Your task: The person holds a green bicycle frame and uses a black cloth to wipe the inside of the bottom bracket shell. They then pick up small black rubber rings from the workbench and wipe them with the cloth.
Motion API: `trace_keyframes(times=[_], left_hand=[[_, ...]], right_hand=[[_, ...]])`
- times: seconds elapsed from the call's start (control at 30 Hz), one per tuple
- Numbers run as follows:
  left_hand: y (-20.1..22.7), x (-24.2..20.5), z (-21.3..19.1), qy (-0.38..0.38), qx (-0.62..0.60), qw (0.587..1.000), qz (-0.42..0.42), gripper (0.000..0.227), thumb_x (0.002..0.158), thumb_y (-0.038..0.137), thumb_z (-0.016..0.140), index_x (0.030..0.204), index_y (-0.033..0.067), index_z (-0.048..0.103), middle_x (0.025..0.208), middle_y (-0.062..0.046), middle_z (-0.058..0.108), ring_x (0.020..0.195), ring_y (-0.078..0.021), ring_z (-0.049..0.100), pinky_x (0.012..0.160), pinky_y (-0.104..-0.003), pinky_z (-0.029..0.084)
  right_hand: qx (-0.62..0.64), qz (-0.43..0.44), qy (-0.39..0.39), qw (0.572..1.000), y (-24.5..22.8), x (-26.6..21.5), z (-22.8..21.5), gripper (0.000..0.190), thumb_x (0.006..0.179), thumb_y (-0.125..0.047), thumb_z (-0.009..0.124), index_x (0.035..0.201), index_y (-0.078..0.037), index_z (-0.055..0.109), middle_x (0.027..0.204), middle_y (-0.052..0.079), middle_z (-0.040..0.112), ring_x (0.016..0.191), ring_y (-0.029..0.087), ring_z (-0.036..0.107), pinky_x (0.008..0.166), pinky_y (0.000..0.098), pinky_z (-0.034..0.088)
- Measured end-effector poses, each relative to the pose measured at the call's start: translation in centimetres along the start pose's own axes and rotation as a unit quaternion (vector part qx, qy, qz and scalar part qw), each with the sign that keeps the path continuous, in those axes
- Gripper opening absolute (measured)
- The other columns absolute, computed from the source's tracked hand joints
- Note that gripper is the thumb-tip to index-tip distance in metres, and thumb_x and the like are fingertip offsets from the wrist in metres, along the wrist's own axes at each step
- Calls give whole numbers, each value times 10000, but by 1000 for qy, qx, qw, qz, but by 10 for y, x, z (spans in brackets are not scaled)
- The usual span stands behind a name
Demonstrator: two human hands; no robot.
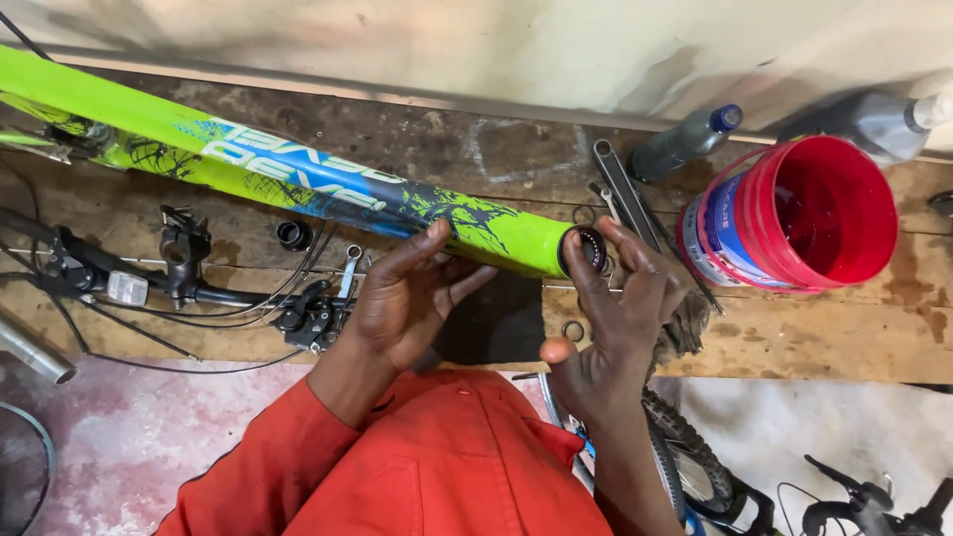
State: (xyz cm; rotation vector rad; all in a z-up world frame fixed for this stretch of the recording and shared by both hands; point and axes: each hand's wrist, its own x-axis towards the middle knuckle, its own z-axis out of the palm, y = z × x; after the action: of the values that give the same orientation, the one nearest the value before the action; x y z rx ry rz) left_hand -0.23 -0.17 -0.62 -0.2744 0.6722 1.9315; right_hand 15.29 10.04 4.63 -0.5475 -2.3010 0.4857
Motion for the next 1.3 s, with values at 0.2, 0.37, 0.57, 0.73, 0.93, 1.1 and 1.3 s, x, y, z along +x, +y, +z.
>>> trace_keyframes(times=[0.2, 0.37, 0.57, 0.73, 0.93, 1.1, 1.3], left_hand=[[2, -3, 2, 13, 10, 1000, -7, 282, 794, 192, 727, 1040, 60, 685, 1038, -107, 701, 1059, -281, 656, 983, -487, 546], [1, -4, 1, 10, 9, 1000, -4, 253, 799, 194, 726, 1015, 66, 695, 1022, -104, 710, 1044, -269, 662, 998, -497, 538], [-1, -6, -3, -8, 16, 1000, 8, 253, 810, 201, 718, 1028, 73, 700, 1043, -90, 722, 1057, -254, 662, 1009, -506, 522], [-6, -8, -6, 1, 10, 1000, 20, 200, 835, 184, 694, 1002, 75, 702, 982, -73, 731, 1009, -241, 680, 998, -517, 522], [-12, -9, -9, 1, 0, 999, 41, 127, 840, 188, 714, 945, 117, 707, 993, -43, 722, 1025, -244, 661, 1018, -536, 506], [-19, -9, -8, 13, -8, 998, 55, 126, 849, 226, 700, 916, 119, 696, 825, -4, 690, 980, -235, 661, 991, -515, 507], [-29, -10, -11, 29, -26, 994, 100, 140, 849, 293, 717, 857, 162, 668, 869, -28, 677, 961, -228, 640, 907, -477, 538]], right_hand=[[130, -27, 38, 990, 16, -2, -6, 798, 994, -720, 190, 1028, -109, 702, 1348, 217, 497, 1321, 309, 433, 1158, 513, 310], [71, -30, 68, 995, 26, -8, -9, 811, 992, -705, 178, 1116, -81, 680, 1315, 201, 525, 1300, 292, 421, 1093, 479, 318], [49, -57, 79, 994, 57, -9, -15, 719, 1030, -669, 193, 1257, -120, 597, 1379, 177, 463, 1328, 273, 389, 1110, 470, 390], [14, -51, 28, 998, 57, -4, -27, 786, 985, -697, 187, 1245, -97, 624, 1370, 233, 454, 1354, 350, 371, 1121, 507, 378], [-37, -132, -63, 989, 58, 6, -28, 732, 897, -718, 263, 1191, -213, 704, 1377, 199, 469, 1256, 323, 452, 1041, 460, 253], [7, -111, -46, 993, 70, 3, -39, 676, 908, -692, 247, 951, -230, 739, 1284, 203, 542, 1141, 334, 560, 1032, 481, 268], [64, -79, -36, 994, 74, 6, -41, 697, 933, -686, 261, 1058, -147, 685, 1329, 222, 512, 1268, 353, 472, 1078, 492, 331]])
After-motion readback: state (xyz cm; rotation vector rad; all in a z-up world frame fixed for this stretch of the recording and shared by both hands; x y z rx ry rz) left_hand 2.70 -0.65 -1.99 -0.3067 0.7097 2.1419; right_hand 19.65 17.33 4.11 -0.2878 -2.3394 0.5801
